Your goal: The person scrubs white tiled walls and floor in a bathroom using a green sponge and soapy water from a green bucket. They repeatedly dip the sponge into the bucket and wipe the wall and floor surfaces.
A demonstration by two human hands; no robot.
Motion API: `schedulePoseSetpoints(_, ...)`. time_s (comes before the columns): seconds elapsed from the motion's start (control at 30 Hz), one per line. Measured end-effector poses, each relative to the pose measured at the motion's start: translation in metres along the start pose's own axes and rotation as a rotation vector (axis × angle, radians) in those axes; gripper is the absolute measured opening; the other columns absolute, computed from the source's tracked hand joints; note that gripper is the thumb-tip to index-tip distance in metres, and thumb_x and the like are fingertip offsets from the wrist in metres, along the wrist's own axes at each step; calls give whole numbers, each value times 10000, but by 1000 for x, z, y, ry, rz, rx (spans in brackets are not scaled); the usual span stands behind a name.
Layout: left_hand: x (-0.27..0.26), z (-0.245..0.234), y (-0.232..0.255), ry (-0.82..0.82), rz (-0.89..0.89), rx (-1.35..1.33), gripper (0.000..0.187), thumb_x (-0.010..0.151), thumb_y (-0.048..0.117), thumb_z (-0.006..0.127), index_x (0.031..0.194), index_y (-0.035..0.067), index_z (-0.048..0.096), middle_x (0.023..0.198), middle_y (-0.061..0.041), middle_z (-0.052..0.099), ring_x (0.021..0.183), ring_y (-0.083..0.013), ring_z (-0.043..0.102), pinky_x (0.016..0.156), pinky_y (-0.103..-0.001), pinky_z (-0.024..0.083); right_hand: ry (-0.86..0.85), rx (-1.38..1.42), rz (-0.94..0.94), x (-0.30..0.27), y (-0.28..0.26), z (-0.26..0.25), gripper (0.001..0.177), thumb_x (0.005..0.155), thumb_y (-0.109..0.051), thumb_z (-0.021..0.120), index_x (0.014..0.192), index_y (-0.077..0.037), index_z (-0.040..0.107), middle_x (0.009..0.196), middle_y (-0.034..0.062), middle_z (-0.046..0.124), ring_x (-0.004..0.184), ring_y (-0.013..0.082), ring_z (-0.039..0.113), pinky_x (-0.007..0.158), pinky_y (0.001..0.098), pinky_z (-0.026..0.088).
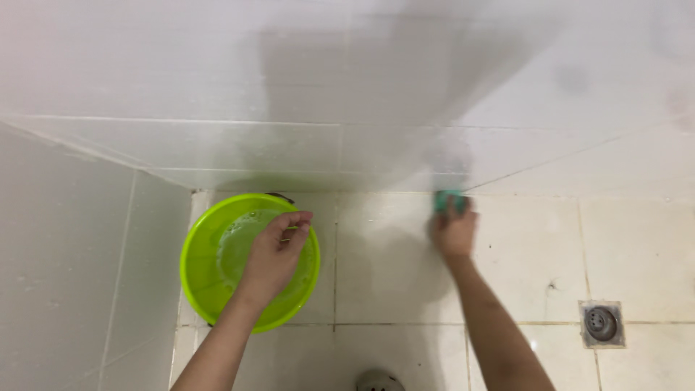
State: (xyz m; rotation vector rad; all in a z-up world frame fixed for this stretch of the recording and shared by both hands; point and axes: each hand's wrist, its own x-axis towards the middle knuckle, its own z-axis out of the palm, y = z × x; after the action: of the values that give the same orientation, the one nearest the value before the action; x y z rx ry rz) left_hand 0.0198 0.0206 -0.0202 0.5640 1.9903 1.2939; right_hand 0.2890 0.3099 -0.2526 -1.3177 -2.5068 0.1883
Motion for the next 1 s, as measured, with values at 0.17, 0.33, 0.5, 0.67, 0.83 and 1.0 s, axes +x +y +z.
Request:
schedulePoseSetpoints(0.17, 0, 7, 3, -11, -11, 33, 285, 963, 183, 620, 1218, 89, 702, 1084, -40, 755, 924, -137, 692, 820, -285, 550, -16, 35, 358, 12, 58, -13, 580, 929, -226, 663, 1484, -90, 558, 1556, 303, 341, 1262, 552, 440, 1020, 614, 438)
schedulePoseSetpoints(0.33, -1, 13, 11, -10, -40, 60, 284, 959, 186, 620, 1215, 96, 706, 1075, -27, 751, 901, -130, 683, 807, -280, 548, 117, 539, 556, 7, -16, 21, 591, 938, -282, 652, 1460, -59, 485, 1484, 317, 411, 1260, 502, 481, 1049, 580, 408)
schedulePoseSetpoints(0.5, -4, 22, 20, -22, -60, 55, 287, 962, 187, 618, 1218, 91, 708, 1044, -39, 751, 867, -135, 655, 781, -290, 540, -30, 229, -5, -17, -125, 29, 587, 888, -219, 715, 1438, -77, 569, 1485, 343, 415, 1238, 511, 458, 1044, 583, 418)
schedulePoseSetpoints(0.67, -5, 27, 21, -40, -33, 77, 281, 965, 194, 617, 1210, 88, 705, 1059, -35, 748, 906, -131, 673, 799, -280, 540, -90, 256, -74, -12, -109, 15, 603, 841, -177, 704, 1431, -145, 588, 1486, 281, 447, 1228, 494, 485, 1034, 577, 442)
schedulePoseSetpoints(0.83, -3, 26, 16, -52, -20, 65, 288, 957, 189, 616, 1213, 85, 700, 1061, -45, 748, 916, -144, 682, 819, -282, 545, 24, 141, 93, -2, -14, -2, 616, 822, -206, 715, 1423, -149, 590, 1503, 282, 449, 1256, 473, 488, 1046, 583, 421)
schedulePoseSetpoints(1.0, -2, 29, 20, -58, -4, 91, 278, 965, 183, 614, 1211, 87, 701, 1060, -46, 753, 918, -142, 683, 822, -280, 544, 249, 315, 411, 1, 58, 3, 620, 875, -133, 738, 1453, -40, 535, 1445, 283, 470, 1276, 496, 472, 1087, 585, 400)
